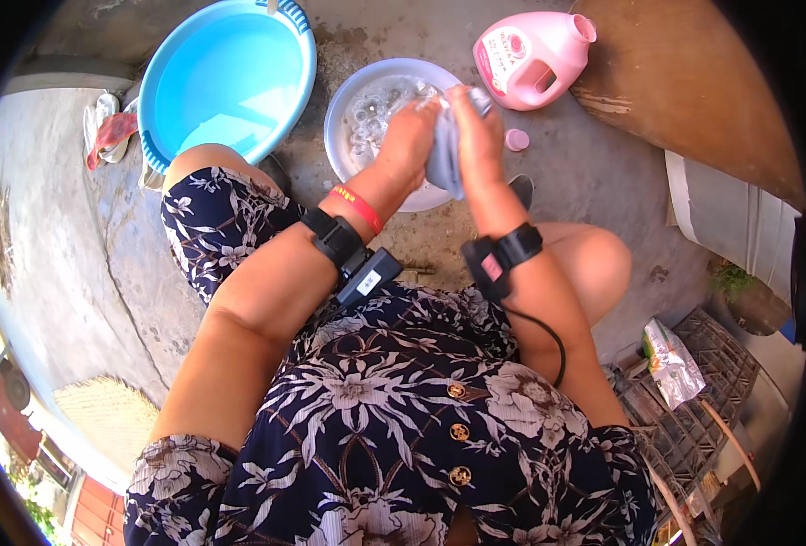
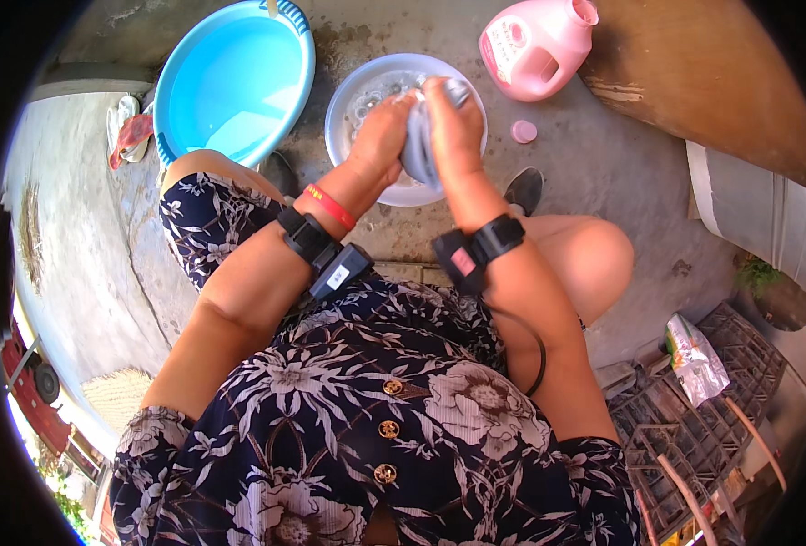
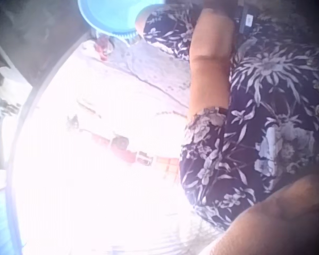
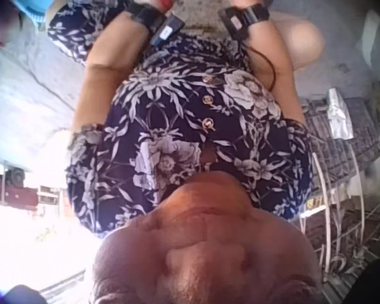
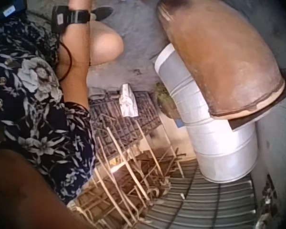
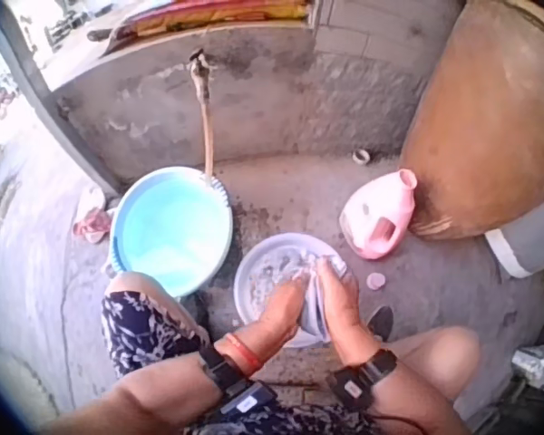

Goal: Washing a piece of clothing by hand in a basin with soapy water.

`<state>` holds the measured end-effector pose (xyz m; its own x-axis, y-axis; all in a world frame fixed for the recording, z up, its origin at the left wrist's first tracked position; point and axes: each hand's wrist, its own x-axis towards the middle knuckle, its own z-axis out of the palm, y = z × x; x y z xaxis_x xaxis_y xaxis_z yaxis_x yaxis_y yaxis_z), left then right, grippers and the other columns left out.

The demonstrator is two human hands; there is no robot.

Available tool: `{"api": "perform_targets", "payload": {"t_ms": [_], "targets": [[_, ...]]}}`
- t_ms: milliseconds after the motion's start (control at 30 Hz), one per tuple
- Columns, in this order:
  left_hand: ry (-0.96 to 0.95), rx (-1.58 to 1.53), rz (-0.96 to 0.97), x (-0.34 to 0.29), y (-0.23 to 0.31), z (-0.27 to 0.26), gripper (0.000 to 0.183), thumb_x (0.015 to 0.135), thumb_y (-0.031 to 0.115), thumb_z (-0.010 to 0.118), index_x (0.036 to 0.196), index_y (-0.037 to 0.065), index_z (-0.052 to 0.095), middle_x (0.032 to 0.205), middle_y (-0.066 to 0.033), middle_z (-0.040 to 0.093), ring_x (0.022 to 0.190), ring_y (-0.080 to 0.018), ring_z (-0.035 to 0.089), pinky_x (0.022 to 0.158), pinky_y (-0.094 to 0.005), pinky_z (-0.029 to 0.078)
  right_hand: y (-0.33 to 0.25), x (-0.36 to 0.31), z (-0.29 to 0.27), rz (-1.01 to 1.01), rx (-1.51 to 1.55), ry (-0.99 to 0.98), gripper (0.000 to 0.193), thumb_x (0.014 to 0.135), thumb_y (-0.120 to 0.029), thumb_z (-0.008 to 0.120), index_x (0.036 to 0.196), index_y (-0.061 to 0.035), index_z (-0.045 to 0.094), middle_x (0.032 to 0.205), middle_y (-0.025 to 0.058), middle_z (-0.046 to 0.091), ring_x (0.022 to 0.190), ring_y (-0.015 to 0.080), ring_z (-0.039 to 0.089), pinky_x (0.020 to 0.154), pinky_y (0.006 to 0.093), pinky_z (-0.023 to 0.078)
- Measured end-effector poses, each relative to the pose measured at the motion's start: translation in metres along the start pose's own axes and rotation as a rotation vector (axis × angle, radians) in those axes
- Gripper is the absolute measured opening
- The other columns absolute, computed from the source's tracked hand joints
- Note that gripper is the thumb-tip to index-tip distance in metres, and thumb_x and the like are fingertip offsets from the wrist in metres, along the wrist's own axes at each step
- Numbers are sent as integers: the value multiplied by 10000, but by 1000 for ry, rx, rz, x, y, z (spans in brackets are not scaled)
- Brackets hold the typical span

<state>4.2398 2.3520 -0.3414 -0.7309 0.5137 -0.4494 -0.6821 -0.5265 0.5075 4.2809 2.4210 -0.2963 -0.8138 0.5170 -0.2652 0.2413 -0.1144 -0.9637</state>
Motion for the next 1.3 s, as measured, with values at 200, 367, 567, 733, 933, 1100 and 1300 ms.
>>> {"api": "perform_targets", "payload": {"t_ms": [200,367,567,733,933,1100,1300], "targets": [[214,110,-110,6,15,-8,287,910,280,493,975,7,551,838,-120,585,718,-226,567,696,-358,468,-5,-22,16,-33,148,-73,292,823,-235,634,1044,-49,587,1013,96,607,880,167,574,773,292,456],[107,-8,-242,5,17,-15,305,923,374,485,830,88,540,730,-76,567,657,-185,558,608,-333,482,11,-24,14,-545,-501,-17,253,801,-234,656,977,-59,606,1019,135,598,921,253,574,817,343,439],[280,98,-150,-9,18,26,300,929,341,477,879,54,550,791,-84,586,687,-192,563,643,-350,481,8,14,-9,11,41,37,309,870,-298,590,1043,-43,606,906,17,607,788,95,547,708,253,462],[-46,-159,-213,20,25,-49,321,893,374,508,855,60,561,754,-105,579,708,-214,572,675,-348,467,-7,-54,26,-622,-565,-190,304,795,-164,634,1086,-98,579,1239,136,455,1111,277,468,914,370,396],[200,191,-48,-17,13,31,303,926,301,469,949,8,543,907,-134,571,827,-231,556,748,-347,460,12,23,-18,14,-15,82,275,851,-302,605,961,-51,626,867,58,642,743,136,583,720,271,473],[188,66,-170,15,41,-17,284,935,306,458,917,40,556,798,-79,579,696,-185,546,619,-327,467,-2,-33,21,-386,-117,-183,311,851,-269,613,1087,-68,595,1117,108,565,960,187,551,819,301,441],[159,49,-89,-2,7,7,300,945,318,448,930,37,550,840,-81,589,709,-198,557,675,-324,475,11,4,1,-106,-181,91,281,835,-287,608,935,-25,626,921,121,622,796,183,590,711,324,476]]}}
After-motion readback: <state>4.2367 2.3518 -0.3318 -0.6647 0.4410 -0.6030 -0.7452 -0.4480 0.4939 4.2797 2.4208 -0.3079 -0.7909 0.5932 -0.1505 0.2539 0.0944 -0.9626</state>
